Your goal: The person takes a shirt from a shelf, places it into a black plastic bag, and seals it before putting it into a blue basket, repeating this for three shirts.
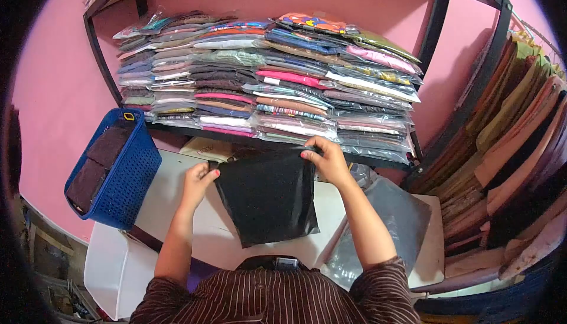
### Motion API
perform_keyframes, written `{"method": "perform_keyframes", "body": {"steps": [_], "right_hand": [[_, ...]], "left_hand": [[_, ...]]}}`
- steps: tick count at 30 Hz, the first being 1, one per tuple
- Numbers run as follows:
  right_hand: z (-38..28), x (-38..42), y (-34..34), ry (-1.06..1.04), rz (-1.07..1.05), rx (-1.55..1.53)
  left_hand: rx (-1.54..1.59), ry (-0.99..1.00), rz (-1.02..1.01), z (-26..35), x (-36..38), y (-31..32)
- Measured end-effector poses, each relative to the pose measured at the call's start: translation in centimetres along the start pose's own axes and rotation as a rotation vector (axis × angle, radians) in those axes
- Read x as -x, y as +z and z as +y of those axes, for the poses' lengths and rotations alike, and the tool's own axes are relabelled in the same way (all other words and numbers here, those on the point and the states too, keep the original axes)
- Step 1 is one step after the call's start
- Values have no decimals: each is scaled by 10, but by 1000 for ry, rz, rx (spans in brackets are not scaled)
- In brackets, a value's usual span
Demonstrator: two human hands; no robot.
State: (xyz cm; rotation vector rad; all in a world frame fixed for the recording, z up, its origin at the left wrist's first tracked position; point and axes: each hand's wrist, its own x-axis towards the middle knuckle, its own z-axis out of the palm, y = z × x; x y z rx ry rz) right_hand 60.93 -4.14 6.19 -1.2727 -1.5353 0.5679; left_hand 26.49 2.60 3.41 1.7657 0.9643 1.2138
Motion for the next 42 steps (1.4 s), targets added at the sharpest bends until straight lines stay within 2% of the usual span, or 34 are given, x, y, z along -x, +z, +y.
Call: {"method": "perform_keyframes", "body": {"steps": [2,4,6,8,10,12,13,15,16,18,19,20,22,23,24,26,27,28,30,31,32,35,42], "right_hand": [[19,-12,4,-14,47,-16],[7,-14,6,-4,87,-24],[-12,-6,4,-57,214,-4],[-30,10,-1,-102,247,94],[-37,35,-1,-157,202,30],[-31,65,-2,-129,38,69],[-20,82,1,-46,-105,49],[22,121,20,96,-369,62],[52,144,35,151,-490,96],[99,188,63,344,-829,171],[111,202,71,371,-933,221],[120,211,78,395,-1033,274],[125,213,87,380,-974,309],[124,208,92,396,-774,329],[122,202,96,405,-575,350],[126,193,109,378,-507,490],[124,192,118,205,-370,564],[124,193,125,33,-231,631],[129,198,136,68,-395,744],[146,206,140,63,-446,745],[159,215,142,46,-474,800],[178,233,140,-33,-453,813],[181,248,130,-38,-497,805]], "left_hand": [[85,-8,8,-8,-15,6],[61,-30,0,-2,-26,8],[318,69,100,11,-26,13],[209,86,79,15,-15,-5],[200,133,-65,19,4,-18],[245,38,-245,20,30,-26],[247,-27,-343,18,44,-28],[34,-54,-689,-33,74,-34],[113,-311,-769,-76,101,-28],[5,-534,-1047,-137,143,-16],[-75,-640,-1179,-164,162,-13],[-76,-637,-1182,-173,169,-10],[-339,-567,-1128,-165,170,2],[-540,-570,-1034,-153,162,11],[-537,-564,-1036,-150,161,24],[-617,-169,-422,-144,156,44],[-663,-89,-364,-142,155,56],[-664,-78,-351,-145,156,65],[-867,71,-381,-157,165,80],[-927,55,-454,-172,176,82],[-827,-20,-500,-183,187,82],[-889,93,-454,-188,203,72],[-895,103,-427,-181,207,63]]}}
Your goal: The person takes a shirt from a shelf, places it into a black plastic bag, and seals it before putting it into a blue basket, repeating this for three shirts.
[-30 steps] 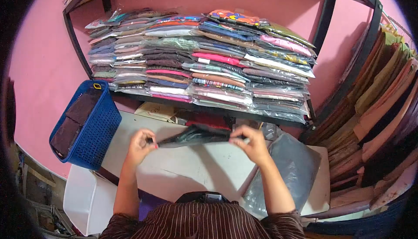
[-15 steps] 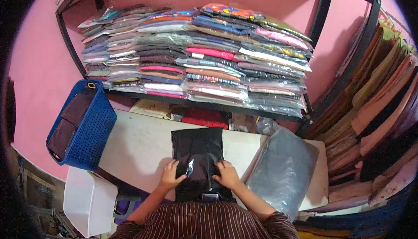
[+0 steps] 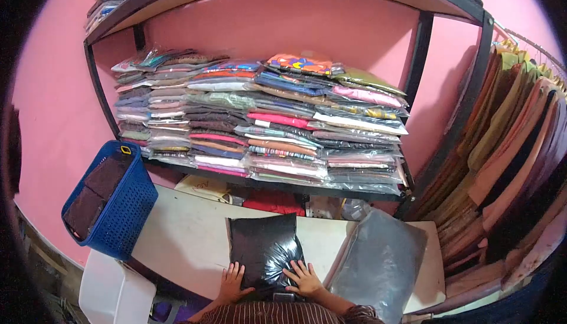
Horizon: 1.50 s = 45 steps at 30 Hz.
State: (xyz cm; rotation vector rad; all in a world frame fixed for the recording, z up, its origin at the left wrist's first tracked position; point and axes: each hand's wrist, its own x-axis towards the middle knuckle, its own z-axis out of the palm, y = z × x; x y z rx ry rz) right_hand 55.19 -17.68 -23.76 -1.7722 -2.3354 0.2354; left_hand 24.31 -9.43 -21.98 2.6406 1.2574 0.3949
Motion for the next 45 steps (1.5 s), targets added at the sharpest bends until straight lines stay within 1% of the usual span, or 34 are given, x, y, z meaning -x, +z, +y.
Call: {"method": "perform_keyframes", "body": {"steps": [2,4,9,13,17,20,21,28,31,34,40,42,45], "right_hand": [[-1,3,4,18,0,20],[-2,5,5,13,15,35],[-4,5,-6,9,16,68],[-5,5,-9,23,-2,47],[-5,6,-7,30,33,-7],[-7,5,-10,29,17,24],[-7,5,-10,46,-30,50],[-11,5,-10,64,-29,82],[-8,2,-10,78,-22,59],[-9,6,-9,72,-6,71],[-8,5,-13,71,-15,18],[-7,5,-14,80,-53,37],[-7,4,-12,77,-41,45]], "left_hand": [[32,-1,26,-1,7,-2],[3,-34,5,-4,13,-4],[-38,-11,5,-23,20,15],[-35,-31,5,-19,19,14],[12,-51,8,-10,16,1],[-3,-65,-30,-7,16,-3],[-10,-48,-22,-8,15,-2],[-57,-67,-24,-5,17,-3],[-17,-60,9,-5,14,-2],[-35,-75,-12,-4,15,-3],[8,-67,30,-3,16,-8],[15,-69,30,-2,16,-9],[-28,-56,15,-4,16,-9]]}}
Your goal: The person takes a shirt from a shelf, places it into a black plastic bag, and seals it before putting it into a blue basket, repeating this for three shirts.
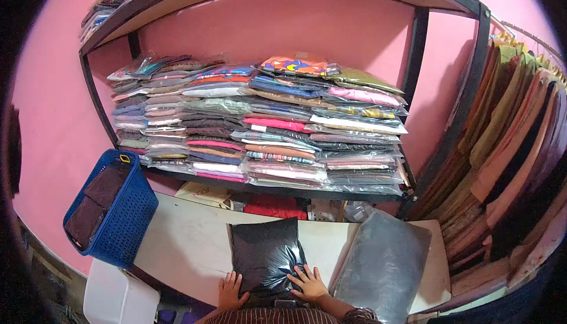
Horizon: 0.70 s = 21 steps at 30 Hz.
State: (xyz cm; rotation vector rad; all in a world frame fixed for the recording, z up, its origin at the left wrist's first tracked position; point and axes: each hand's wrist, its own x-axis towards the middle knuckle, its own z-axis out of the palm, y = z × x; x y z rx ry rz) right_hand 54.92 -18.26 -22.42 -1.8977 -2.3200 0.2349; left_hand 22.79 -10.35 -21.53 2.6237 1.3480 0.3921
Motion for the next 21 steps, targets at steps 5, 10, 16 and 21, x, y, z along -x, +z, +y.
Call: {"method": "perform_keyframes", "body": {"steps": [5,10,16,21], "right_hand": [[1,1,2,-13,12,-12],[0,0,-2,-7,1,6],[-1,0,-5,-10,1,-4],[0,1,-1,-10,30,-21]], "left_hand": [[-5,-8,-24,-2,2,5],[11,8,-21,-6,1,9],[20,-10,-42,-1,1,4],[52,-1,-38,-3,0,3]]}}
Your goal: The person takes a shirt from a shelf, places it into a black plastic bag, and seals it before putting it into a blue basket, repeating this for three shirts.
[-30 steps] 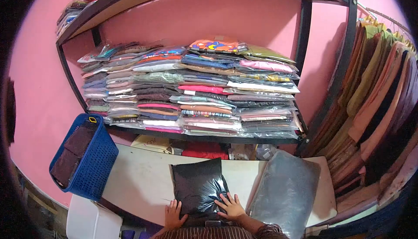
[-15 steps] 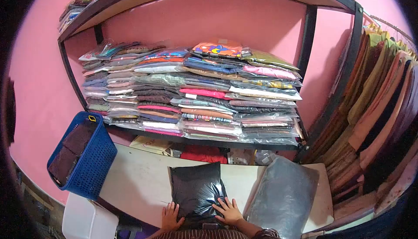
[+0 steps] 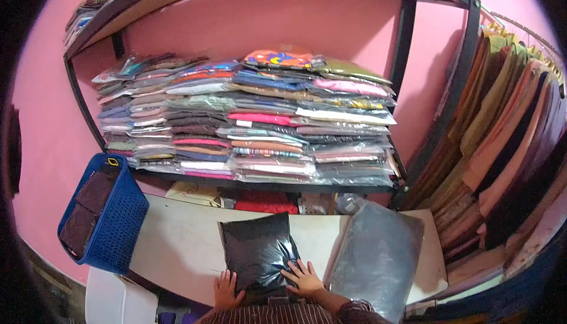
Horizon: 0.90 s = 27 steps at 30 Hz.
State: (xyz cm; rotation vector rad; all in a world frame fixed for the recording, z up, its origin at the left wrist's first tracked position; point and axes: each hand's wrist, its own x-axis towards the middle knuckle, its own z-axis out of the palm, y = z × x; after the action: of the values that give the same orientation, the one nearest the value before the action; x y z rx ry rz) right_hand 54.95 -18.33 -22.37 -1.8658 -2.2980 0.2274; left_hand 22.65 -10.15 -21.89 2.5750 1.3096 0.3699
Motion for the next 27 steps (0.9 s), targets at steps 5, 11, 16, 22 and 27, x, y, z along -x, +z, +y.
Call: {"method": "perform_keyframes", "body": {"steps": [5,11,16,22,27], "right_hand": [[-4,-1,-6,24,-42,8],[-3,0,-5,26,-42,19],[-2,2,0,22,-20,7],[-1,0,-4,27,-45,30],[0,1,0,20,-60,23]], "left_hand": [[-43,-13,-1,4,-2,-3],[-58,-17,1,6,-2,-6],[-38,-9,-10,8,-1,-7],[-43,-21,-26,8,-2,-7],[-13,-8,-29,-3,1,5]]}}
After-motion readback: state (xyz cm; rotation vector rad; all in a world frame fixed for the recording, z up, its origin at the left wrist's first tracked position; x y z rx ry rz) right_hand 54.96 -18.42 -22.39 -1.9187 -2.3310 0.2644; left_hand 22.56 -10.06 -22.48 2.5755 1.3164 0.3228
